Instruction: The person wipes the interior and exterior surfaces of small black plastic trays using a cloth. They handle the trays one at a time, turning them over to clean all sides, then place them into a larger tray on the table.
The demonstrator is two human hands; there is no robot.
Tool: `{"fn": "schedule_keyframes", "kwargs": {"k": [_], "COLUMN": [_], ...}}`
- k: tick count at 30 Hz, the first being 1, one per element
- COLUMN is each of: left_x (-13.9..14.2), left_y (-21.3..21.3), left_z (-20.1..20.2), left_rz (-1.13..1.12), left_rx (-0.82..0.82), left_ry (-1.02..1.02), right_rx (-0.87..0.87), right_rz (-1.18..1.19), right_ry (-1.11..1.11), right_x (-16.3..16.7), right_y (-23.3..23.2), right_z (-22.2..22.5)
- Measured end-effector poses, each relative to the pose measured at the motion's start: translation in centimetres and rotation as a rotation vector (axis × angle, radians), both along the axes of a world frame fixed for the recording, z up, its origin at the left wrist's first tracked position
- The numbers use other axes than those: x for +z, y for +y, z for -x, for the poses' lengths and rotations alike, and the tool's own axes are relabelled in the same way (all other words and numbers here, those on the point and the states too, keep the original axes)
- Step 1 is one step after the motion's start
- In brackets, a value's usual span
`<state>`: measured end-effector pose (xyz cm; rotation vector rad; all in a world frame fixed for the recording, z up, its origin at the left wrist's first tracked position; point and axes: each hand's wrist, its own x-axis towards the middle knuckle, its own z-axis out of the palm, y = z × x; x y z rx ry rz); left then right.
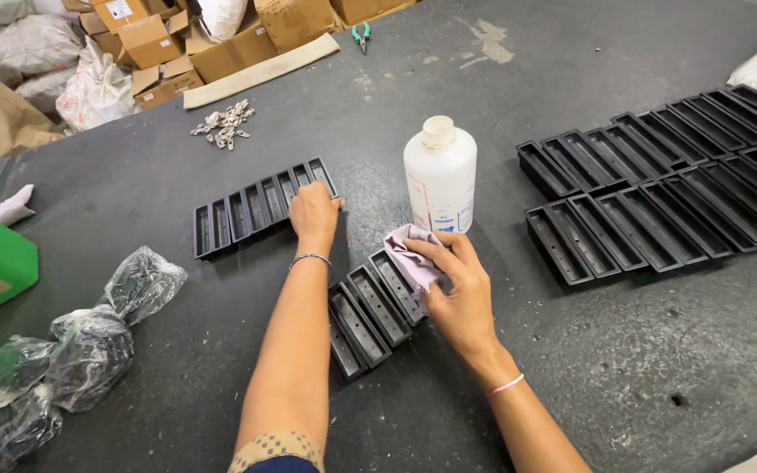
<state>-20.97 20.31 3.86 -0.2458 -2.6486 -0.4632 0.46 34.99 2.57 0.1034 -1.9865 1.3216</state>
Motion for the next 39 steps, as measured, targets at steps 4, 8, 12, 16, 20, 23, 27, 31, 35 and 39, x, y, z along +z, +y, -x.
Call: {"fn": "schedule_keyframes", "kwargs": {"k": [4, 8, 12, 16, 20, 23, 27, 31, 35, 39], "left_x": [0.3, 0.7, 0.1, -2.3, -6.2, -8.2, -9.0, -8.2, -7.0, -6.1], "left_y": [-0.2, -2.1, -6.2, -11.0, -11.5, -11.1, -13.0, -15.2, -16.1, -16.7], "left_z": [-0.6, -1.9, -6.1, -12.7, -18.1, -19.2, -19.1, -18.9, -18.8, -18.3], "left_rz": [-0.068, -0.160, -0.282, -0.303, -0.696, -0.804, -0.682, -1.469, -1.962, -2.074], "left_rx": [-0.028, -0.074, -0.055, 0.033, 0.012, 0.060, 0.084, -0.056, -0.168, -0.151], "left_ry": [-0.008, -0.056, -0.089, -0.094, -0.628, -0.629, -0.365, -0.530, -0.483, -0.564], "right_rx": [-0.019, -0.080, -0.087, 0.077, 0.155, 0.156, 0.307, 0.536, 0.606, 0.686], "right_rz": [0.046, 0.106, 0.246, 0.671, 0.777, 0.751, 0.813, 1.147, 1.292, 1.280], "right_ry": [-0.022, 0.000, 0.063, 0.031, -0.016, -0.059, -0.078, -0.332, -0.514, -0.604], "right_x": [-0.1, -0.9, -2.3, -3.6, -4.4, -4.4, -3.9, -3.4, -3.5, -3.1], "right_y": [0.1, 0.6, 1.4, 1.8, 1.5, 0.6, -0.3, -0.5, -1.5, -3.0], "right_z": [-0.2, 0.0, 0.9, 2.0, 1.7, 1.4, 1.1, 1.0, 0.6, 0.4]}}
